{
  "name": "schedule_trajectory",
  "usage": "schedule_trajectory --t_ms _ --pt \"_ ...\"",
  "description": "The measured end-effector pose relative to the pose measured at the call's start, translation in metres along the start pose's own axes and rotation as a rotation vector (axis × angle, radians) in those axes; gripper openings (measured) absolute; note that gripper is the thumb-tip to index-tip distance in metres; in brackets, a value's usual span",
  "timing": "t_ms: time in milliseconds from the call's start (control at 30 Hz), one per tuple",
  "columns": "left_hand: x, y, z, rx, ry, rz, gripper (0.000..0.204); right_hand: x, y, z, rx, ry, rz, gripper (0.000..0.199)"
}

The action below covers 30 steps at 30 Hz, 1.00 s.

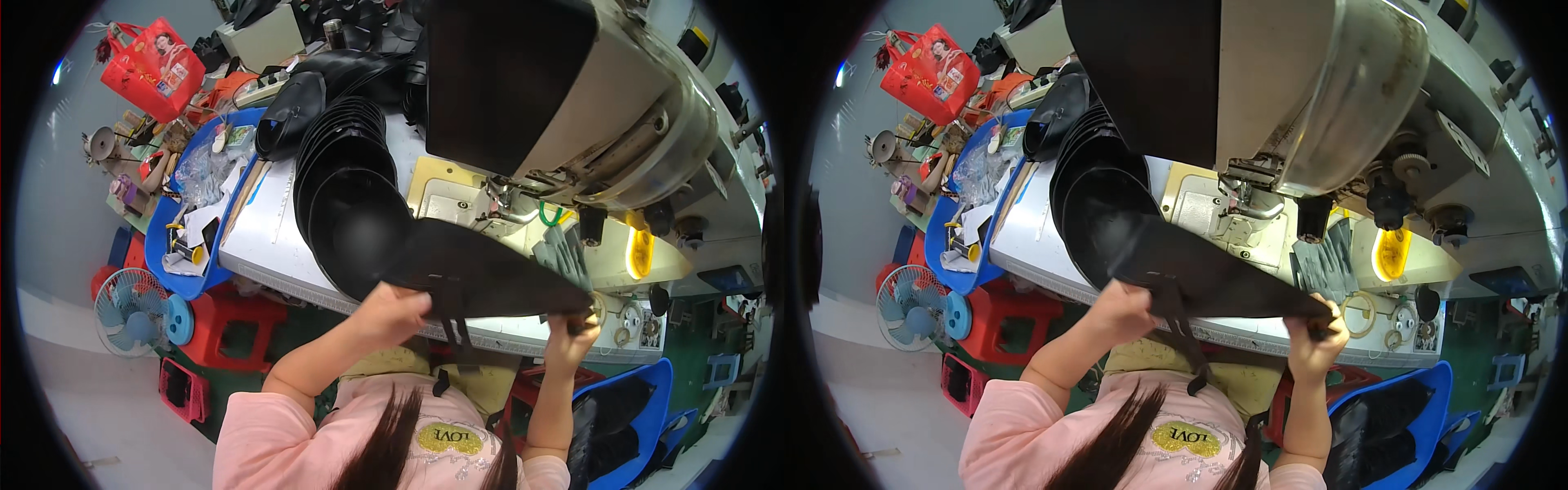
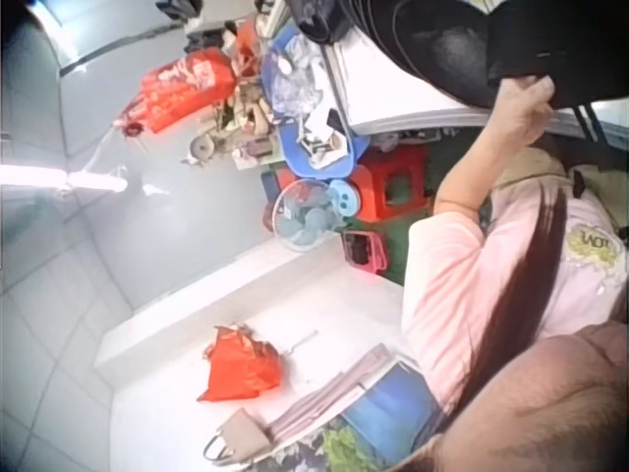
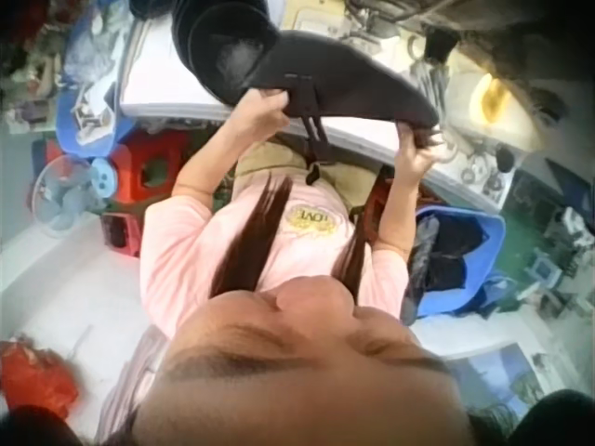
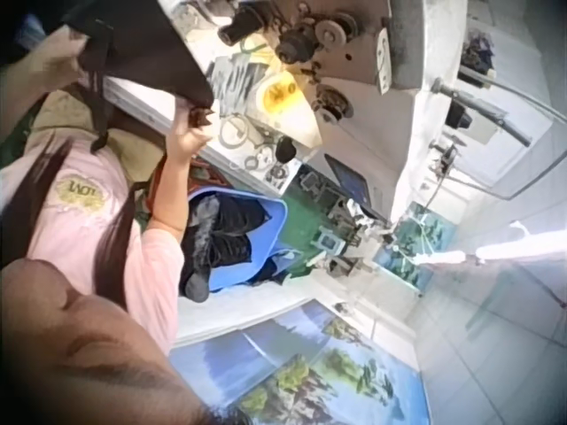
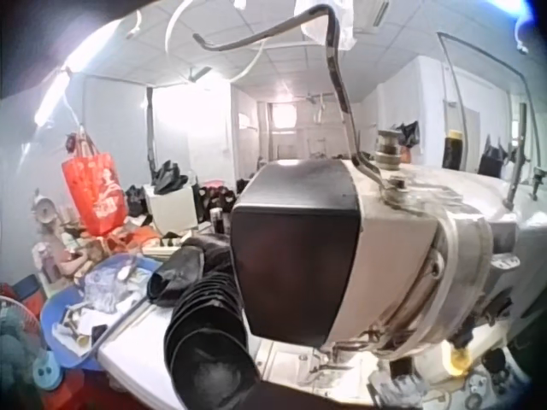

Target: The person operates an industrial sewing machine to stitch a black strap onto the upper part of a black shoe. They repeatedly guide the shoe under the needle, feed the material through the machine, and inspect the seam after each pass. The person handles multiple shoes from a stack on the table, performing the same attachment process on each unit.

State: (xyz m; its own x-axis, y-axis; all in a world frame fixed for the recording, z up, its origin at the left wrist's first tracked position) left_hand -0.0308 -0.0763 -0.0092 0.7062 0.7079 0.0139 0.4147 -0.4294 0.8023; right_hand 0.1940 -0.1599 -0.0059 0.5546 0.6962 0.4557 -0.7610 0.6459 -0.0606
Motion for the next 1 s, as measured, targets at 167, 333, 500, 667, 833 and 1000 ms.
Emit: schedule_trajectory --t_ms 167,333,500,667,833,1000 --pt "-0.015 0.008 0.030 0.764 -0.324 -0.106 0.035 0.023 0.012 -0.007 0.200 0.368 0.187 0.016" --pt "-0.020 0.015 0.031 0.576 -0.184 -0.147 0.031 0.028 0.031 -0.004 0.179 0.234 0.185 0.025" --pt "-0.023 0.012 0.031 0.613 0.152 -0.217 0.032 0.012 0.031 0.017 -0.043 -0.090 0.145 0.014" --pt "-0.017 0.009 0.037 0.434 0.182 -0.355 0.033 -0.016 0.043 0.006 0.134 0.207 0.389 0.023" --pt "-0.014 0.004 0.040 0.301 0.161 -0.365 0.034 -0.027 0.051 0.006 0.317 0.323 0.400 0.015" --pt "-0.014 0.007 0.040 0.108 0.157 -0.385 0.032 -0.032 0.060 0.023 0.242 0.352 0.346 0.012"
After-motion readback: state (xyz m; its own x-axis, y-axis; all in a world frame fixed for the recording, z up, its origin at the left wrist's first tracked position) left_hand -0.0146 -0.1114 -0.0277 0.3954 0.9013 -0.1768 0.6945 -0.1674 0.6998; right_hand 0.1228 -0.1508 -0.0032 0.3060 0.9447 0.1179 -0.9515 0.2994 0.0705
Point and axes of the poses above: each hand's wrist, its own x-axis towards the middle knuckle, its own y-axis out of the palm, z = x × y, the point moved 3 cm from there along x, towards the middle knuckle
